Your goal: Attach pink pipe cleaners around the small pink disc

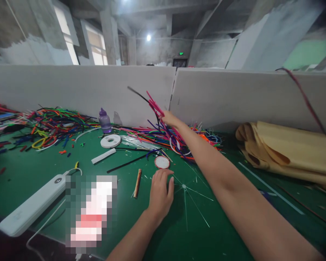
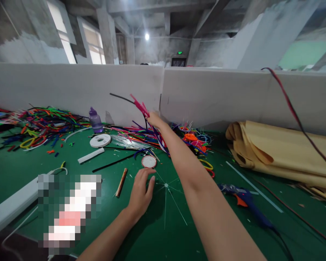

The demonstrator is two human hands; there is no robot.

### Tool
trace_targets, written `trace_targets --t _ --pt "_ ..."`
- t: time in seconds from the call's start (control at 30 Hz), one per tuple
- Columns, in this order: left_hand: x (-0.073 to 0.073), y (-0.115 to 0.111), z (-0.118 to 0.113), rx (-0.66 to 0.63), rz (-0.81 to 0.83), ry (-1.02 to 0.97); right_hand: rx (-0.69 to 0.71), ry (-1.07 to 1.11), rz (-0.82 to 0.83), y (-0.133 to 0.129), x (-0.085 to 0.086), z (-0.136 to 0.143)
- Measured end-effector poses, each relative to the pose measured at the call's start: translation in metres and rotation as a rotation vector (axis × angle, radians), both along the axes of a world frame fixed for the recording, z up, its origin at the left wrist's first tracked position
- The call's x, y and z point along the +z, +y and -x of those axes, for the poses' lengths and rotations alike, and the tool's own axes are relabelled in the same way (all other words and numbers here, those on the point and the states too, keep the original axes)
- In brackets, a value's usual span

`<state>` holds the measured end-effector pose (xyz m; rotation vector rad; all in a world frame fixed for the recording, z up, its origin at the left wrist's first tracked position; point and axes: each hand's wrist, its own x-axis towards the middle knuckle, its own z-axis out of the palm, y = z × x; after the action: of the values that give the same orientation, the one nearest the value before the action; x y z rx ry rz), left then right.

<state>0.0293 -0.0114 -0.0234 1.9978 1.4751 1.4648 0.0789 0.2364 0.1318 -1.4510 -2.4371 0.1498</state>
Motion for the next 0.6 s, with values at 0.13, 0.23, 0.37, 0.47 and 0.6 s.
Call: trace_targets --t 0.13,0.23,0.37,0.47,0.6 --pt "0.001 -0.001 0.000 -0.002 0.022 0.005 0.077 0.198 -0.035 0.011 0.021 -0.010" --pt "0.002 -0.002 0.000 -0.006 0.033 0.002 0.119 0.368 0.068 0.008 0.024 -0.012" --pt "0.003 -0.003 0.001 -0.011 0.043 0.002 0.120 0.578 0.147 -0.008 0.029 -0.007" --pt "0.003 -0.003 0.001 -0.009 0.043 0.007 0.125 0.815 -0.040 -0.013 0.047 -0.006" --pt "0.002 -0.003 0.000 -0.018 0.038 0.020 0.142 0.811 -0.193 -0.009 0.071 -0.008"
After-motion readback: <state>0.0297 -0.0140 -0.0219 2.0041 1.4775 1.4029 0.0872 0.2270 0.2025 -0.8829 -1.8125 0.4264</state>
